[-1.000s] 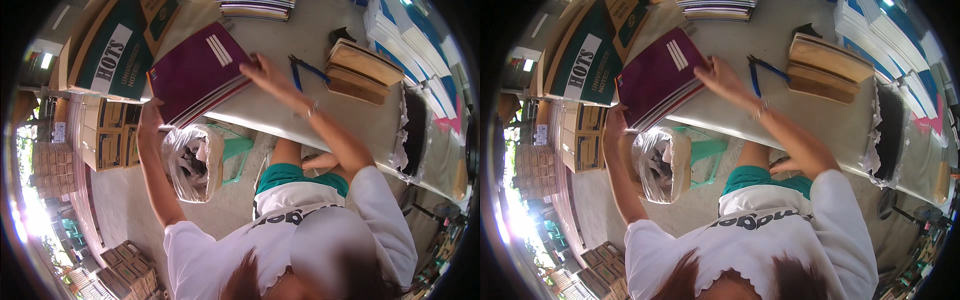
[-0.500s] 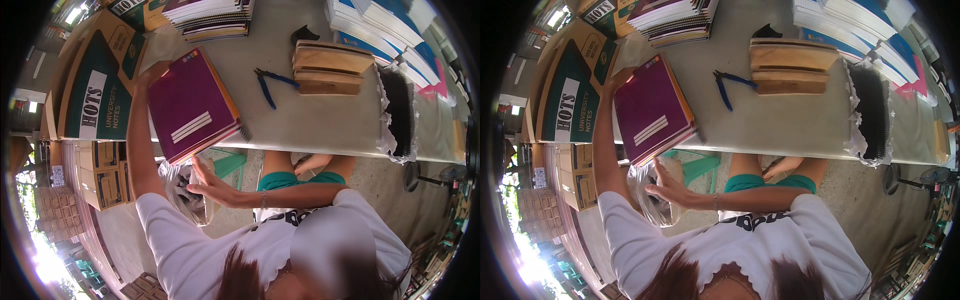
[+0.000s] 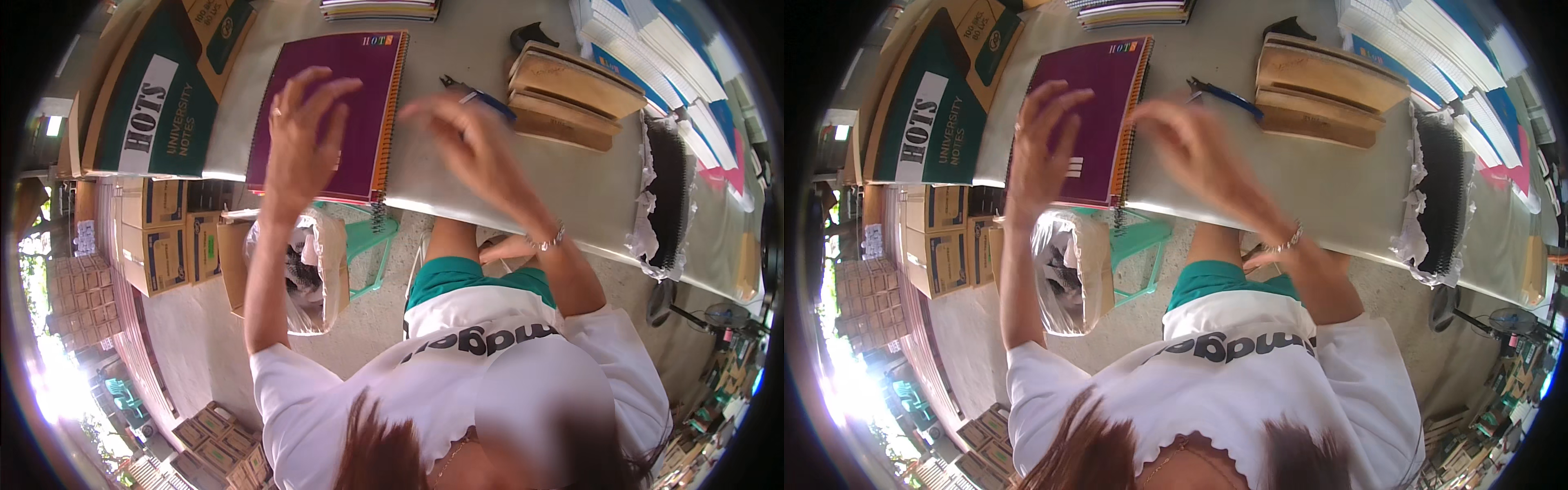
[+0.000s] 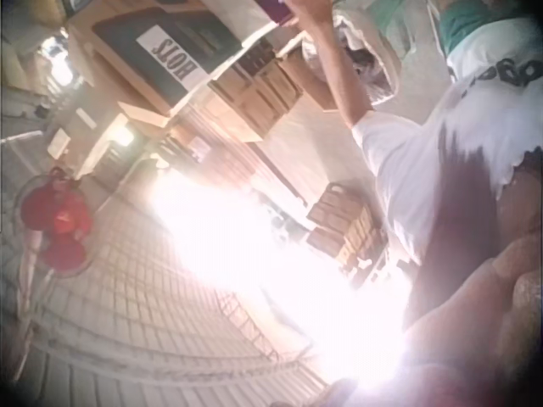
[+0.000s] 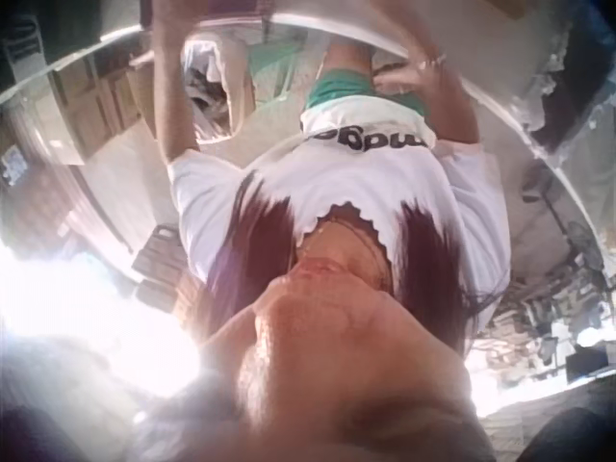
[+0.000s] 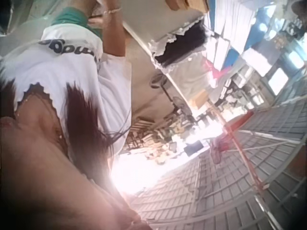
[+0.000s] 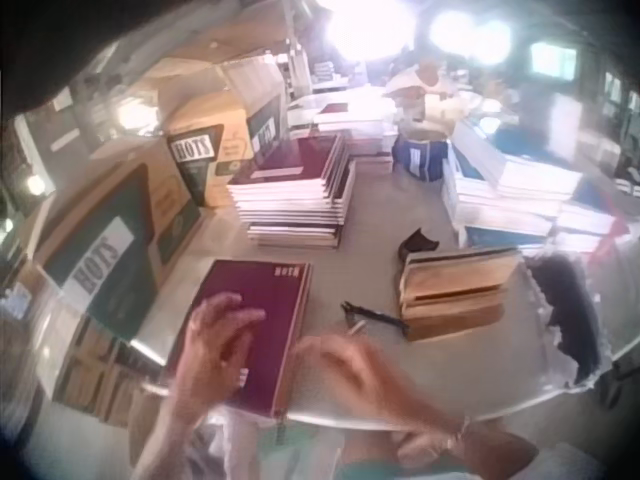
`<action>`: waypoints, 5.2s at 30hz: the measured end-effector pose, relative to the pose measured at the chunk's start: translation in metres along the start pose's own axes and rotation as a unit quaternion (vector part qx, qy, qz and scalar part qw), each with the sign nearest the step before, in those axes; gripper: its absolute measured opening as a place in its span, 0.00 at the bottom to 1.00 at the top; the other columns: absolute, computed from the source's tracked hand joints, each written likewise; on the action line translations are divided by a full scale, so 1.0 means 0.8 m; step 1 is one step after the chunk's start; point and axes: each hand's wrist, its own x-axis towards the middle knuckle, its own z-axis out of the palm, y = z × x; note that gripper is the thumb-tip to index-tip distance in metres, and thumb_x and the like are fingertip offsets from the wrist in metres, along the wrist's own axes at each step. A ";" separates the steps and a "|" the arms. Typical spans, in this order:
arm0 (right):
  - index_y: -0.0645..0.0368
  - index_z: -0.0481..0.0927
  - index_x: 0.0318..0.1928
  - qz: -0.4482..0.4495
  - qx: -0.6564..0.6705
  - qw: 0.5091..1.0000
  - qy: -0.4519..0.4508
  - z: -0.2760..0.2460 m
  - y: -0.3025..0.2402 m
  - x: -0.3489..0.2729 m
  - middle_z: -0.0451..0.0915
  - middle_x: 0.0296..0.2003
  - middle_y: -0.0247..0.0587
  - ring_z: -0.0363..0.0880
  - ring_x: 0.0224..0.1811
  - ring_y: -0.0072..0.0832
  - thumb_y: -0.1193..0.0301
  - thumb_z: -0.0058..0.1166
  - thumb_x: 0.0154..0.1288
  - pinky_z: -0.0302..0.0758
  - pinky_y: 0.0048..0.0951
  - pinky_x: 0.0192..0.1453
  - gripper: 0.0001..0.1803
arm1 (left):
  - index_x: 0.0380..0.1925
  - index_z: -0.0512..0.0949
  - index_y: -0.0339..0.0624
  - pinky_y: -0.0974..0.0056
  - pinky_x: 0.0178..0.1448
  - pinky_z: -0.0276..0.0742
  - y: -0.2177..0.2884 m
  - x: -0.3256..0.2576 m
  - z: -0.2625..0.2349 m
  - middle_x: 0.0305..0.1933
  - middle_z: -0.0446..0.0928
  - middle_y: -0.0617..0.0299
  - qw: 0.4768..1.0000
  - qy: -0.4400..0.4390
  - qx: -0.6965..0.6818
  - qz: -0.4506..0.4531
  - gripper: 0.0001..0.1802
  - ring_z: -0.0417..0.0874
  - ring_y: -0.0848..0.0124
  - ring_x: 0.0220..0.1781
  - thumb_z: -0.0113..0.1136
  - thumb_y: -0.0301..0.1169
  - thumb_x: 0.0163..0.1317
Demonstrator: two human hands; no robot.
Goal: The person processes spiral-bound notebooks at a table, using a pair of pliers to trim and bend the wire ends for multiple notebooks.
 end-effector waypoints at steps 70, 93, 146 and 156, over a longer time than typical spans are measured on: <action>0.53 0.72 0.58 -0.188 -0.410 0.892 0.028 0.116 0.057 -0.050 0.73 0.47 0.38 0.71 0.45 0.36 0.52 0.56 0.65 0.68 0.45 0.49 0.27 | 0.56 0.71 0.34 0.67 0.57 0.70 0.046 -0.196 0.074 0.50 0.77 0.55 0.828 0.323 -0.323 -0.327 0.27 0.76 0.71 0.52 0.64 0.41 0.64; 0.49 0.78 0.51 -0.306 -0.408 0.859 0.042 0.116 0.064 -0.010 0.79 0.38 0.42 0.80 0.37 0.34 0.49 0.57 0.63 0.74 0.37 0.43 0.23 | 0.47 0.80 0.32 0.71 0.51 0.74 0.042 -0.185 0.091 0.41 0.83 0.59 0.770 0.402 -0.372 -0.327 0.21 0.81 0.76 0.42 0.65 0.40 0.64; 0.49 0.80 0.51 -0.263 -0.411 0.873 0.003 0.112 0.070 -0.038 0.78 0.46 0.44 0.76 0.45 0.35 0.49 0.57 0.63 0.69 0.39 0.50 0.23 | 0.51 0.72 0.38 0.67 0.64 0.77 0.044 -0.209 0.105 0.48 0.77 0.59 0.690 0.360 -0.533 -0.332 0.17 0.80 0.72 0.53 0.63 0.27 0.64; 0.51 0.79 0.47 -0.246 -0.417 0.873 -0.053 0.116 0.070 -0.029 0.81 0.34 0.38 0.83 0.35 0.33 0.55 0.58 0.64 0.80 0.36 0.41 0.17 | 0.47 0.75 0.37 0.66 0.64 0.78 0.042 -0.208 0.110 0.48 0.78 0.58 0.697 0.371 -0.518 -0.329 0.13 0.81 0.71 0.52 0.63 0.28 0.64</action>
